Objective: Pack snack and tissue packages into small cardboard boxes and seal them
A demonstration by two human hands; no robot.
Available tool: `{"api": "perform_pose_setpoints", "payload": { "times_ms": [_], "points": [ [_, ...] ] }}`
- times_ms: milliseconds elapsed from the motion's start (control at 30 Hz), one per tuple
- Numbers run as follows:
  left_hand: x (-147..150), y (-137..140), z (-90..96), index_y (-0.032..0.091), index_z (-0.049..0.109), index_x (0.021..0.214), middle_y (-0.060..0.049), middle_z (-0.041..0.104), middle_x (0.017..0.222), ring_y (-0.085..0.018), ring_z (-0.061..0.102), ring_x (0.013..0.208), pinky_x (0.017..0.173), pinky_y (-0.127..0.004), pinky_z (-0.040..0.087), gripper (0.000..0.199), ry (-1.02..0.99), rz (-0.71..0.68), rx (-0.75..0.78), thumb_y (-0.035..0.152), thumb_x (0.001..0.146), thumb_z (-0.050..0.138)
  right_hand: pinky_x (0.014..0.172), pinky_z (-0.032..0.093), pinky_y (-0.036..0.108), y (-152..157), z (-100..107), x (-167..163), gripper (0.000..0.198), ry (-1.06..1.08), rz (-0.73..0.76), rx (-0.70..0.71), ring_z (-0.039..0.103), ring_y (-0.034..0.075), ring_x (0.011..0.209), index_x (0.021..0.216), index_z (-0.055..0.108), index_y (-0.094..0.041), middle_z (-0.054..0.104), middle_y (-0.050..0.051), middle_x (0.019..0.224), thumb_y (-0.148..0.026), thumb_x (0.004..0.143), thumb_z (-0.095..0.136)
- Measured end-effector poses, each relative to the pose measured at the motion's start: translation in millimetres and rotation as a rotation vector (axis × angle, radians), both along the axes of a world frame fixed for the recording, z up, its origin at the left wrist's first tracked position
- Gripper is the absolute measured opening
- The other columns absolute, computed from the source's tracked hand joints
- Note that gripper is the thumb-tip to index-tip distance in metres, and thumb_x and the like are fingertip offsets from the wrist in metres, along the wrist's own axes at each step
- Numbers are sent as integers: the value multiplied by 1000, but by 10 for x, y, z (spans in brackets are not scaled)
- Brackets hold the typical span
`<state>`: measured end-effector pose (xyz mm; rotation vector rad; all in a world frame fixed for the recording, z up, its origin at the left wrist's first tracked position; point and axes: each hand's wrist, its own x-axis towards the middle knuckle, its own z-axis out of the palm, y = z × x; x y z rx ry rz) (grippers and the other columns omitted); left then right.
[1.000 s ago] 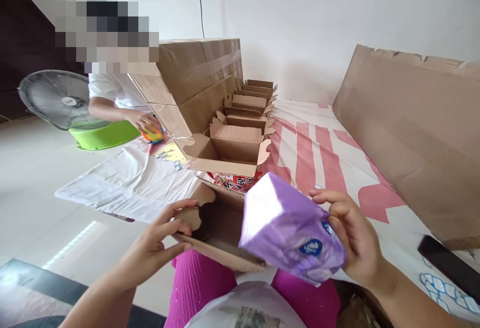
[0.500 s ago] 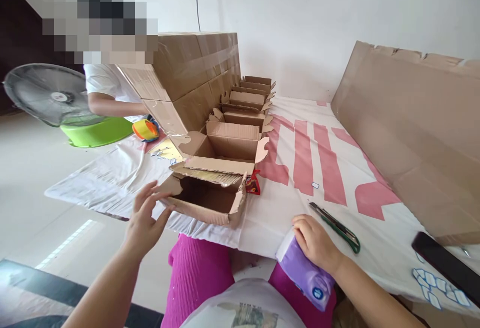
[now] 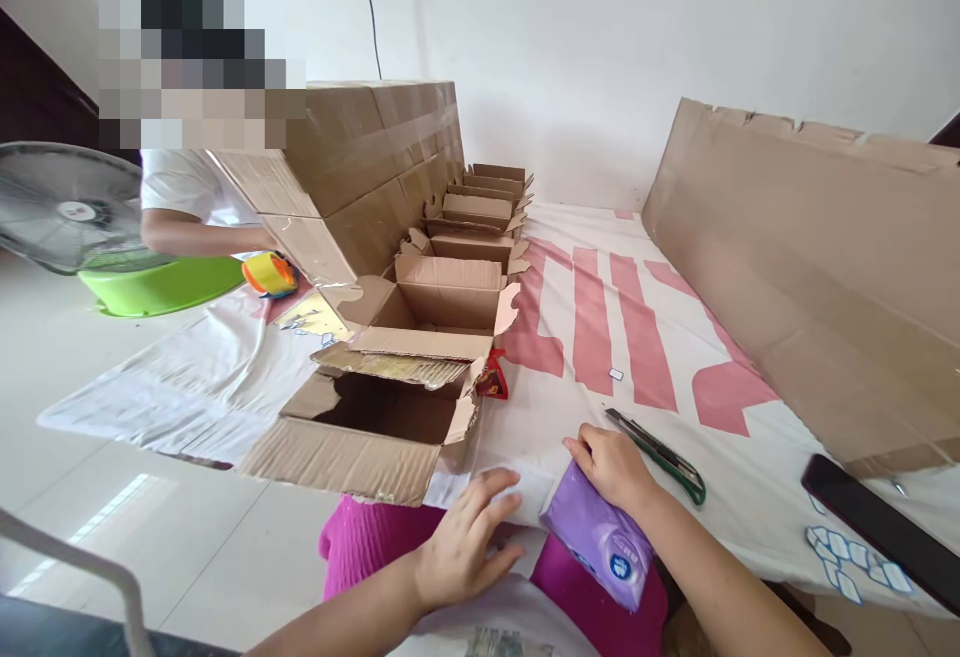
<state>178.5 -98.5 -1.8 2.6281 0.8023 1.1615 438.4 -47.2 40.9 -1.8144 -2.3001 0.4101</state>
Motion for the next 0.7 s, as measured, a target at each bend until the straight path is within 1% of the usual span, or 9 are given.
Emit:
{"api": "perform_pose_setpoints", "payload": {
  "times_ms": [67,100,200,300,400,467,567,633,700],
  "points": [
    [161,88,-64,14,32,141,-24,49,138,-34,51,127,95,-49,50,74,121,-33,-183,41,81,67,62,37,29,20,27,-23,46,6,30,20,64,19,65,66,52,-23,67,3,65,-49,99,32],
    [236,131,-83,15,30,142,-23,49,139,-35,51,127,97,-51,49,78,165,-62,-248,42,80,69,61,36,29,33,53,-39,48,11,56,36,63,19,63,64,52,-23,66,3,63,-49,99,32],
    [384,238,-82,18,31,144,-18,54,136,-32,51,128,104,-51,45,72,204,-139,-391,29,81,64,60,36,28,111,163,-84,48,36,108,109,63,18,62,63,51,-23,65,3,62,-50,99,33],
    [315,291,-20,20,34,143,-16,51,141,-29,48,132,108,-47,43,66,150,-88,-522,22,82,60,60,38,28,260,267,-71,45,23,49,118,63,19,62,64,52,-23,63,3,62,-49,98,37],
    [-2,263,63,22,45,136,-13,54,138,-25,51,130,110,-45,44,53,82,-35,-605,23,84,59,60,42,29,441,308,4,31,-20,15,-14,64,20,65,74,57,-22,65,2,67,-44,94,48],
    [-305,204,134,23,52,129,-12,59,133,-24,55,125,107,-43,45,42,21,-11,-654,28,87,57,68,48,32,547,319,42,21,26,58,-27,66,21,79,94,60,-21,69,5,85,-41,90,57],
    [-798,110,297,23,61,118,-9,68,114,-21,64,106,96,-38,52,36,-30,-1,-875,41,87,58,86,52,41,670,386,-28,45,165,174,117,63,25,105,123,51,-22,63,11,117,-42,85,64],
    [-1123,72,439,21,68,107,-9,72,105,-22,66,96,88,-35,55,40,-47,-70,-1079,52,83,62,93,51,46,731,491,-195,49,223,277,272,58,27,115,129,47,-22,58,13,125,-43,87,62],
    [-1437,55,567,21,73,99,-9,74,102,-23,68,93,86,-35,55,45,0,-188,-1247,59,76,67,98,48,50,788,631,-444,47,248,397,434,55,29,119,130,47,-21,56,15,126,-41,90,59]
  ]
}}
